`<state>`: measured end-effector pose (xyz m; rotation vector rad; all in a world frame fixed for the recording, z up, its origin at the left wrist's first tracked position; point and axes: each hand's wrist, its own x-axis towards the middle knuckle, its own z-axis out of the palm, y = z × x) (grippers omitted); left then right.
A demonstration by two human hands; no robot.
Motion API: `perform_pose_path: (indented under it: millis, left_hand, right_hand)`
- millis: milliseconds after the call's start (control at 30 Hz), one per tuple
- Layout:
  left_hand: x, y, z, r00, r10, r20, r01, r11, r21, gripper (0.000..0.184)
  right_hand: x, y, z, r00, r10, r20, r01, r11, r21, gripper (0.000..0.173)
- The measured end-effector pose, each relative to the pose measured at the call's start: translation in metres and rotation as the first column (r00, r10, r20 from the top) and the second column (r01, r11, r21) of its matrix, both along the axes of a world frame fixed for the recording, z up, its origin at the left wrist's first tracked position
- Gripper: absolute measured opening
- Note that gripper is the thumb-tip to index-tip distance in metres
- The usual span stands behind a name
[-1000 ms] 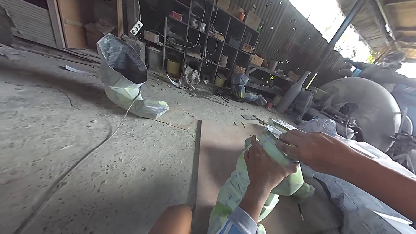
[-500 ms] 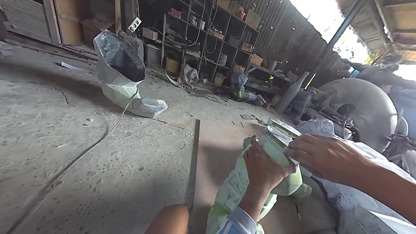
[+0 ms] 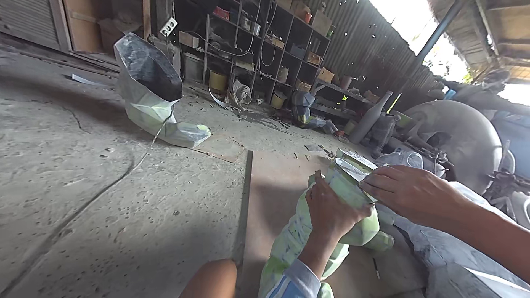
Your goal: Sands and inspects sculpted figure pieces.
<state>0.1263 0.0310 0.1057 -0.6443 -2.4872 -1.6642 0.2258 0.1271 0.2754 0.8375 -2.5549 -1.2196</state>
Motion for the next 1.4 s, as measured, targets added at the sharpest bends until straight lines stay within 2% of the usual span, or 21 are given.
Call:
perform_pose_path:
  millis: [100,200,367,433,500,833,1067,1233,1400]
  left_hand:
    - [0.000,-0.001,-0.001,1.000,0.015,-0.007,-0.015,1.000,-0.001,0.159]
    - [0.001,0.000,-0.002,1.000,0.027,-0.012,-0.027,1.000,0.010,0.157]
    - [0.003,-0.001,0.000,1.000,0.018,0.004,-0.018,1.000,-0.013,0.158]
    - [0.001,-0.002,0.000,1.000,0.004,0.021,-0.004,1.000,-0.005,0.158]
    - [-0.002,-0.002,0.001,1.000,-0.004,0.027,0.004,1.000,0.005,0.158]
    - [-0.016,-0.009,0.001,0.998,-0.053,0.039,0.052,0.999,0.008,0.155]
    - [-0.019,-0.010,0.001,0.999,-0.030,0.041,0.027,0.998,0.058,0.150]
    - [-0.019,-0.012,0.002,0.999,0.001,0.044,-0.003,0.999,0.033,0.153]
    - [-0.017,-0.012,-0.001,0.999,0.037,0.037,-0.039,0.998,0.053,0.153]
  right_hand:
    - [-0.010,0.000,0.009,0.998,0.063,-0.016,-0.064,0.995,-0.073,0.027]
    - [-0.034,-0.007,0.014,0.999,0.036,-0.024,-0.039,0.988,-0.152,0.030]
    - [-0.080,-0.021,0.008,0.980,-0.169,0.106,0.179,0.979,-0.095,0.026]
    - [-0.084,-0.031,0.010,0.952,-0.271,0.142,0.277,0.960,-0.025,0.024]
    - [-0.077,-0.040,0.012,0.939,-0.308,0.153,0.311,0.950,0.002,0.025]
    - [-0.017,-0.026,-0.002,0.976,-0.209,0.068,0.210,0.977,-0.019,0.034]
    - [0.007,-0.011,-0.007,0.994,-0.102,0.024,0.103,0.993,-0.060,0.036]
    - [0.005,0.004,-0.004,1.000,0.021,0.010,-0.020,0.990,-0.140,0.028]
    - [-0.020,-0.006,-0.007,0.998,0.060,-0.018,-0.062,0.989,-0.138,0.032]
